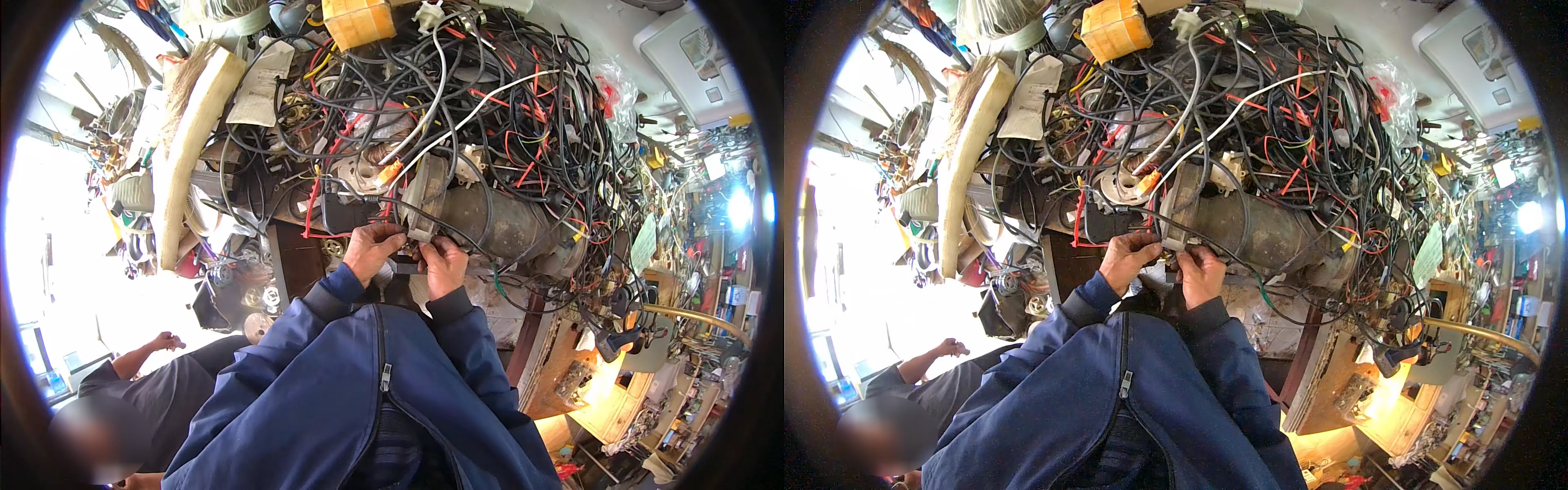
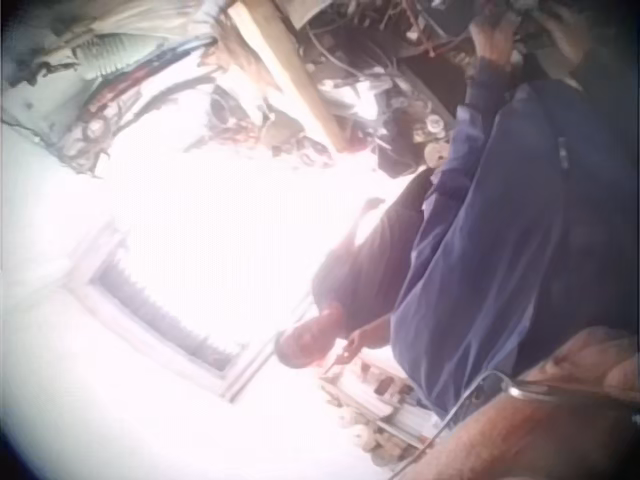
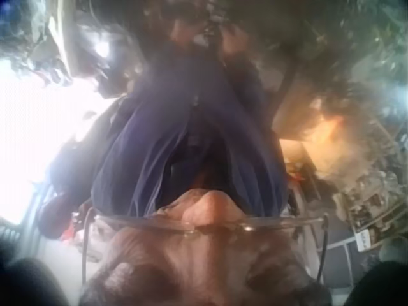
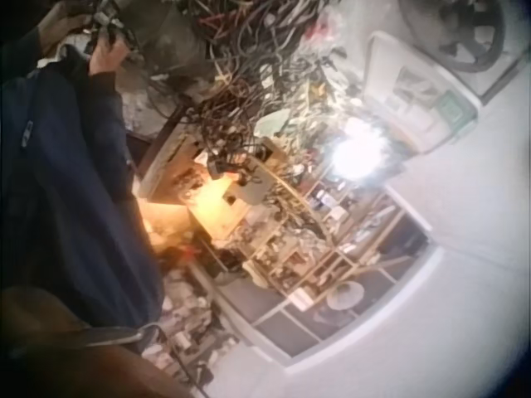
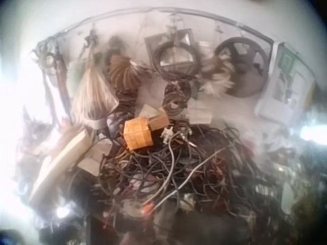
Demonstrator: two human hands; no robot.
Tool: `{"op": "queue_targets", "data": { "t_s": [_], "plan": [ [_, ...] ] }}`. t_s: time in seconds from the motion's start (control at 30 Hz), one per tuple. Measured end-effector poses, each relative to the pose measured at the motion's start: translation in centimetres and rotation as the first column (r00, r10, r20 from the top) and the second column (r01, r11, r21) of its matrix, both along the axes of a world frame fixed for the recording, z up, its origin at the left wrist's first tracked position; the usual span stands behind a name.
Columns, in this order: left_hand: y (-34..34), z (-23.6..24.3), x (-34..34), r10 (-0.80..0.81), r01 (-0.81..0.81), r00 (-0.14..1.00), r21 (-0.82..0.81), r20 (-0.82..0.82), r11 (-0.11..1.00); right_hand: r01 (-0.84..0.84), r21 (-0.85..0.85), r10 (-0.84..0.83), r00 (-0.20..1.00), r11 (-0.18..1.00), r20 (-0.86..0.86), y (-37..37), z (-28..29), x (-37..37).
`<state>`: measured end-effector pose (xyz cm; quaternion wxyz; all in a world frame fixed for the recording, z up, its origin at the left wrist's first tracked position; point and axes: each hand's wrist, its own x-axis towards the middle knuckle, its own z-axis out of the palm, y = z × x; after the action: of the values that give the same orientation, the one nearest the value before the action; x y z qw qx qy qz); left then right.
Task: The person works on a tangled mass of wires and electronic components, using a red handheld tool to strip or cut wires. They repeatedly handle small wire ends and connectors, moving between the wire pile and a cluttered workbench.
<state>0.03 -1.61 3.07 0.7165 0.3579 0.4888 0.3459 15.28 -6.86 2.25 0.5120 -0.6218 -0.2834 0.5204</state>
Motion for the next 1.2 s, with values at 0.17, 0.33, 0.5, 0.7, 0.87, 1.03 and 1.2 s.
{"op": "queue_targets", "data": {
  "t_s": [0.17,0.33,0.5,0.7,0.87,1.03,1.2],
  "plan": [
    [0.3,-0.6,0.6,-0.023,0.024,1.0,0.043,-0.014,0.999,0.028,0.051,-0.023,0.996,0.998,-0.09,0.5,-0.4,-0.6],
    [0.3,-1.2,0.6,-0.032,0.035,0.999,0.079,-0.04,0.996,0.02,0.046,-0.016,0.996,0.999,-0.086,0.6,-1.1,-0.5],
    [0.4,-1.9,0.5,-0.041,0.049,0.995,0.092,-0.086,0.995,-0.017,0.015,0.018,0.997,1.0,-0.081,0.8,-1.2,-0.2],
    [0.4,-1.4,0.6,-0.042,0.048,0.997,0.086,-0.071,0.995,0.071,-0.011,-0.072,0.973,0.997,-0.221,0.9,-0.3,-0.7],
    [0.4,-1.6,0.6,-0.051,0.058,0.996,0.086,-0.077,0.995,0.074,-0.013,-0.075,0.962,0.997,-0.261,0.7,-0.9,-0.6],
    [0.3,-2.0,0.6,-0.02,0.026,0.997,0.098,-0.071,0.995,0.042,-0.004,-0.042,0.967,0.999,-0.251,0.7,-0.4,-0.4],
    [0.5,-1.1,0.6,-0.035,0.046,0.992,0.092,-0.124,0.995,0.008,-0.026,-0.013,0.986,1.0,-0.165,0.8,-1.1,-0.3]
  ]
}}
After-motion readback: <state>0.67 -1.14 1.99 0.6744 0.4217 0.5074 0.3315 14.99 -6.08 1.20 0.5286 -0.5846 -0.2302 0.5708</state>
